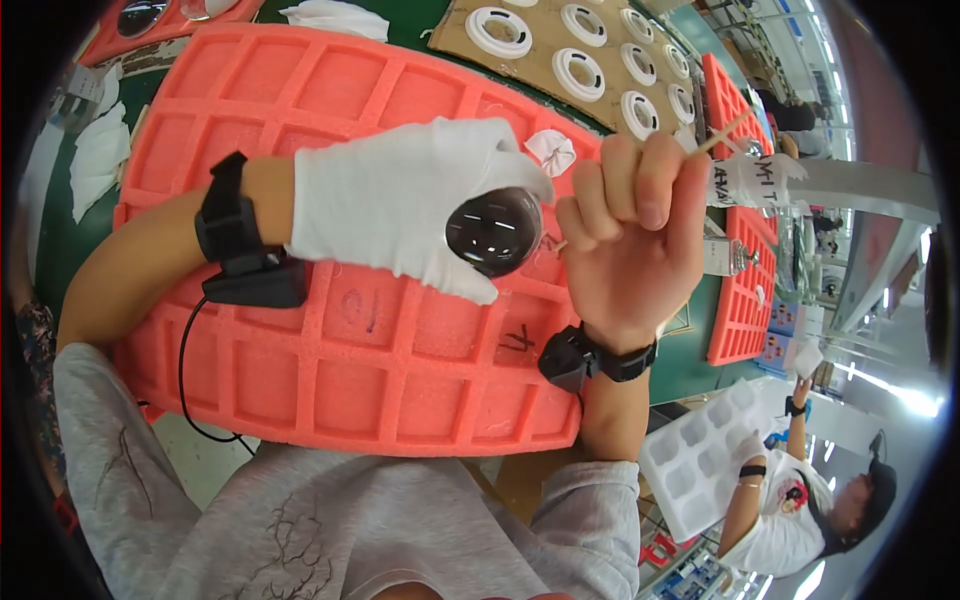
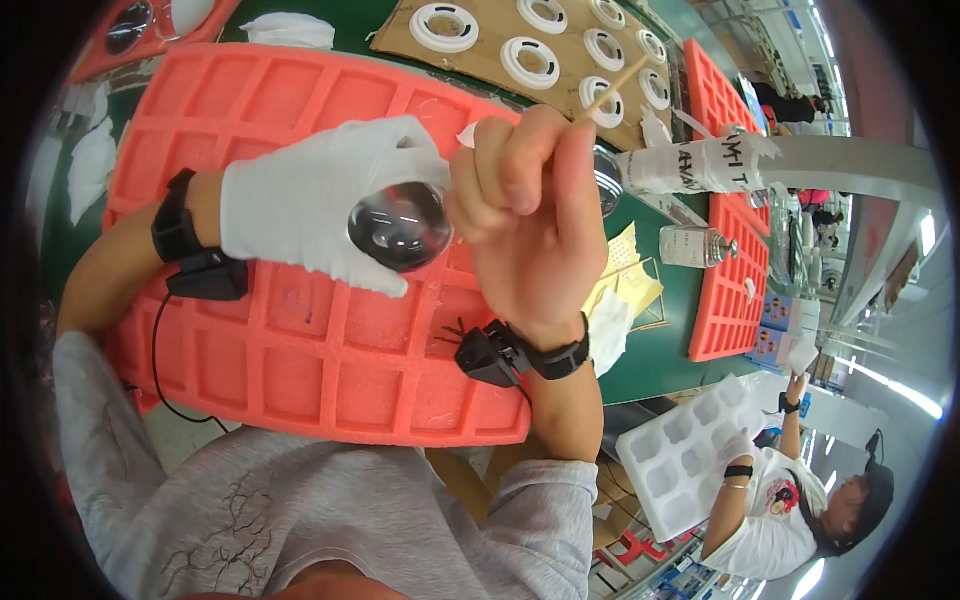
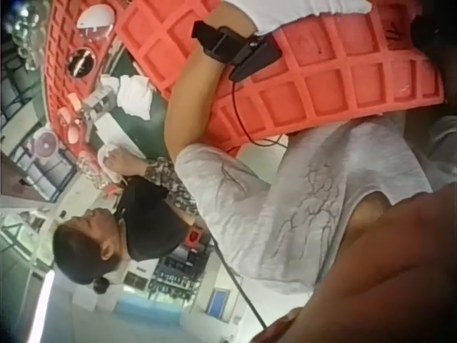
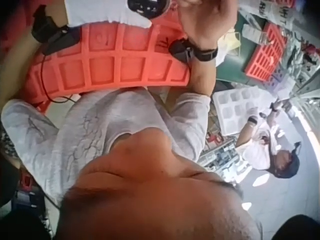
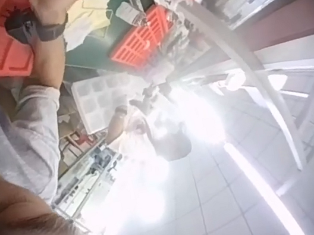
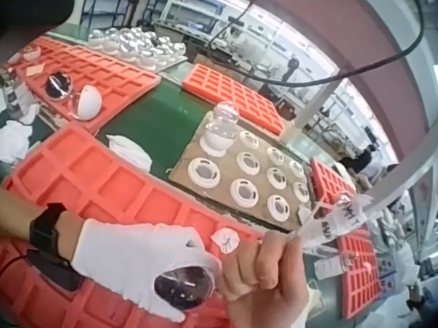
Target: The person uses a wooden stick to clean the edges of a plastic sphere, wipes it with a cloth, and places it back on a red tray. They then pick up a second sphere and repeat the process of scraping the seam with the stick and wiping it.
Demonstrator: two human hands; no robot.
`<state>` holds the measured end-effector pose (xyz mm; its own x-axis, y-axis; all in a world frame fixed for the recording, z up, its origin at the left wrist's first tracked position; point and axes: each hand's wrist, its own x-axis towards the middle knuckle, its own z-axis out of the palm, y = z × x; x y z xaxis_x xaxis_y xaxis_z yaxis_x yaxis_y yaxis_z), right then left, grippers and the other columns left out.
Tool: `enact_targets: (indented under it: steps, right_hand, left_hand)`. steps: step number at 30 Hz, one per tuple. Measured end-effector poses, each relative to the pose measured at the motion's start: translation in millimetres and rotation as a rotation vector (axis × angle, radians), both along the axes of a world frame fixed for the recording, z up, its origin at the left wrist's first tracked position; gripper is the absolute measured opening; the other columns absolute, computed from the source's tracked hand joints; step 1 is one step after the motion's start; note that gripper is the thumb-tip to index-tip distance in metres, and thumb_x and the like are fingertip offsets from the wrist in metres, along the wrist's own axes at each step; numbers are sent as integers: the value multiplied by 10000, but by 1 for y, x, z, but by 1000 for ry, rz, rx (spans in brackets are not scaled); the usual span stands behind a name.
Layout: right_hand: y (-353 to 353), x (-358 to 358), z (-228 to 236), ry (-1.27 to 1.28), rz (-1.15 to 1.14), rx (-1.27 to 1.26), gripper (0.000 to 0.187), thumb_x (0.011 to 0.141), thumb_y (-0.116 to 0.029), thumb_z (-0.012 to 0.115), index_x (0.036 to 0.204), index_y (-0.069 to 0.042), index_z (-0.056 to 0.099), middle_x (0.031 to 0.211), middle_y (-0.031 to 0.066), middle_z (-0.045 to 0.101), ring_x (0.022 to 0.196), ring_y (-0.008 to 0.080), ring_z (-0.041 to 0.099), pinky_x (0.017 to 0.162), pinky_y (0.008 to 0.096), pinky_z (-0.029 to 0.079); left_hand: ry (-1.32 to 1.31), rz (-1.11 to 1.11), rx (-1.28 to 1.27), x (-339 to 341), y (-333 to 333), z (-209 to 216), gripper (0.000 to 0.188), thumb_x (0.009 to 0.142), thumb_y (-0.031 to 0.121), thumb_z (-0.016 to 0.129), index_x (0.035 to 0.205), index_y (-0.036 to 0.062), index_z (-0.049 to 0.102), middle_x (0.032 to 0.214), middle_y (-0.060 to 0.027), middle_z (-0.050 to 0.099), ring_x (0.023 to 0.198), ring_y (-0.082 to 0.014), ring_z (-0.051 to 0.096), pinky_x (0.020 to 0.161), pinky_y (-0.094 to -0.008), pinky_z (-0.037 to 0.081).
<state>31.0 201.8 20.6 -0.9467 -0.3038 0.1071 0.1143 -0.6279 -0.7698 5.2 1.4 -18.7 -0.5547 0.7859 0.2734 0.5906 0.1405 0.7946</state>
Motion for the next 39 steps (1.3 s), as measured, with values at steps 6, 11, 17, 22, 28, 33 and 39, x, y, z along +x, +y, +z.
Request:
enact_targets:
  steps: [6,11,17,22,28,33,39]
  right_hand:
    - [16,-31,-20,-44,164,-243,532,1112,-497,302,718,-141,315,633,-35,255,522,105,175,475,285,173]
    - [28,-36,-32,82,297,-317,518,1113,-479,325,721,-141,309,622,-29,255,507,104,193,468,282,166]
    - [18,-22,-30,86,298,-322,580,1098,-571,240,701,-150,271,580,-39,235,479,109,170,440,300,147]
    - [16,-28,-33,17,196,-379,583,1095,-584,232,702,-155,265,577,-41,223,480,111,151,445,298,140]
    - [15,-30,-33,-43,130,-395,576,1099,-573,231,698,-161,260,569,-47,206,481,108,137,447,296,129]
    - [14,-24,-32,14,167,-321,576,1102,-565,232,694,-159,257,566,-51,209,478,102,135,443,292,124]
    - [11,-21,-34,15,125,-293,595,1104,-562,219,674,-152,264,553,-59,211,466,90,114,431,283,122]
  left_hand:
    - [129,300,-284,26,22,9,593,704,248,872,1209,80,611,1213,-143,569,1110,-337,565,932,-429,486]
    - [-279,-2,-116,-3,8,5,632,682,255,888,1209,55,601,1243,-155,574,1134,-345,559,936,-416,491]
    - [-90,52,8,-2,15,-13,673,678,249,888,1240,50,576,1241,-157,582,1105,-344,568,949,-413,483]
    - [41,175,29,2,26,-14,507,705,191,826,1111,26,571,1070,-163,595,986,-379,586,852,-439,498]
    - [-28,173,94,7,31,-20,362,741,141,768,1014,21,562,983,-172,582,928,-397,588,783,-451,506]
    - [-55,157,68,9,33,-21,313,783,109,741,1015,18,552,980,-175,574,922,-396,591,776,-450,512]
    - [-73,170,118,11,34,-25,313,816,104,736,1050,10,550,1010,-185,577,918,-402,600,780,-456,522]
